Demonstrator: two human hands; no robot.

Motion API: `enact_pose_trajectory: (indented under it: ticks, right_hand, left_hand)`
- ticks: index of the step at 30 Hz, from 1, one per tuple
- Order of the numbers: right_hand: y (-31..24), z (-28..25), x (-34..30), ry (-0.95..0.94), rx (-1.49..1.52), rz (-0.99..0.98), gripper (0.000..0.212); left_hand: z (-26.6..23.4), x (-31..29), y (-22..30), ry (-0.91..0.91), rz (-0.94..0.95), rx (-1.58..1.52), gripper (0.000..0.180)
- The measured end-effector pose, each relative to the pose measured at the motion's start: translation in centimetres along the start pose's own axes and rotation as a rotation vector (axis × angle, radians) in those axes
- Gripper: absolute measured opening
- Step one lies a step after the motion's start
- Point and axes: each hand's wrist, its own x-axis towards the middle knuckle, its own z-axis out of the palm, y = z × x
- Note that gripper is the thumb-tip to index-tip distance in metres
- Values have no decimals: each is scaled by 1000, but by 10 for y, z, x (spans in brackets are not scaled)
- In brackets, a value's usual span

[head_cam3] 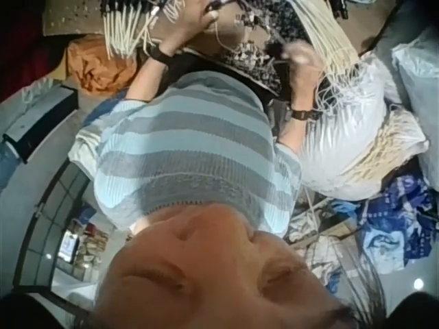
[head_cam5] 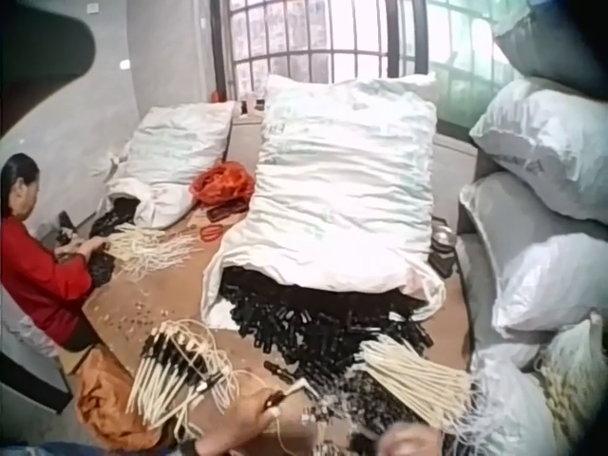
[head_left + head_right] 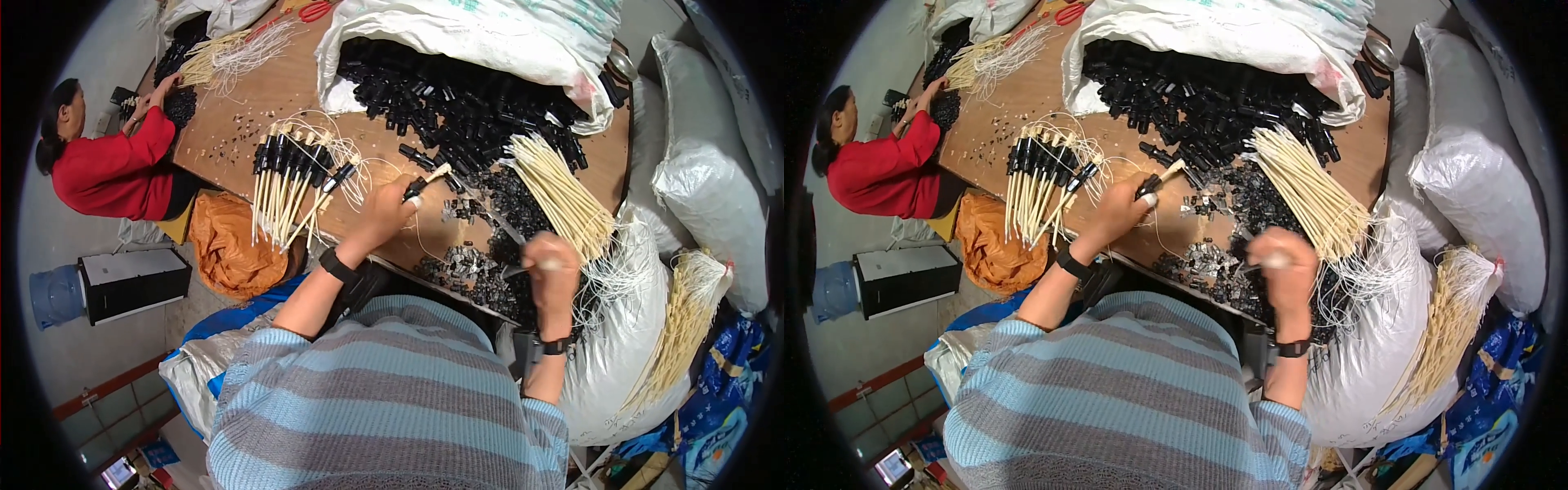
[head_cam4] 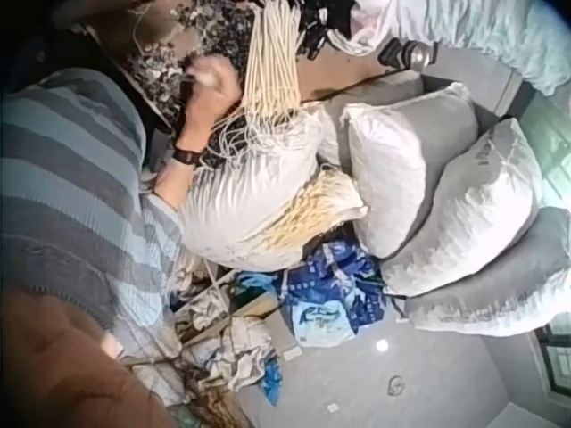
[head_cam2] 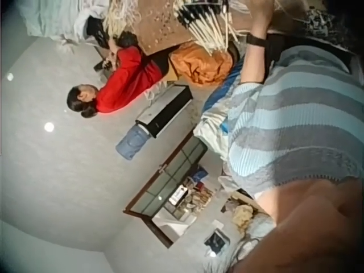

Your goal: Assembling black plastic brush tips onto thin wooden sticks at a workbench.

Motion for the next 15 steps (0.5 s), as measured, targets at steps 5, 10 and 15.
enact_pose_trajectory:
  ticks: [5,10,15]
  right_hand:
    - [30,66,10,-197,-1187,-129,23]
    - [32,60,6,-41,-980,-159,20]
    - [29,58,8,67,-1079,-203,15]
  left_hand:
    - [34,0,38,-112,-8,-513,23]
    - [27,-5,33,-114,45,-352,23]
    - [27,-10,26,17,310,48,37]
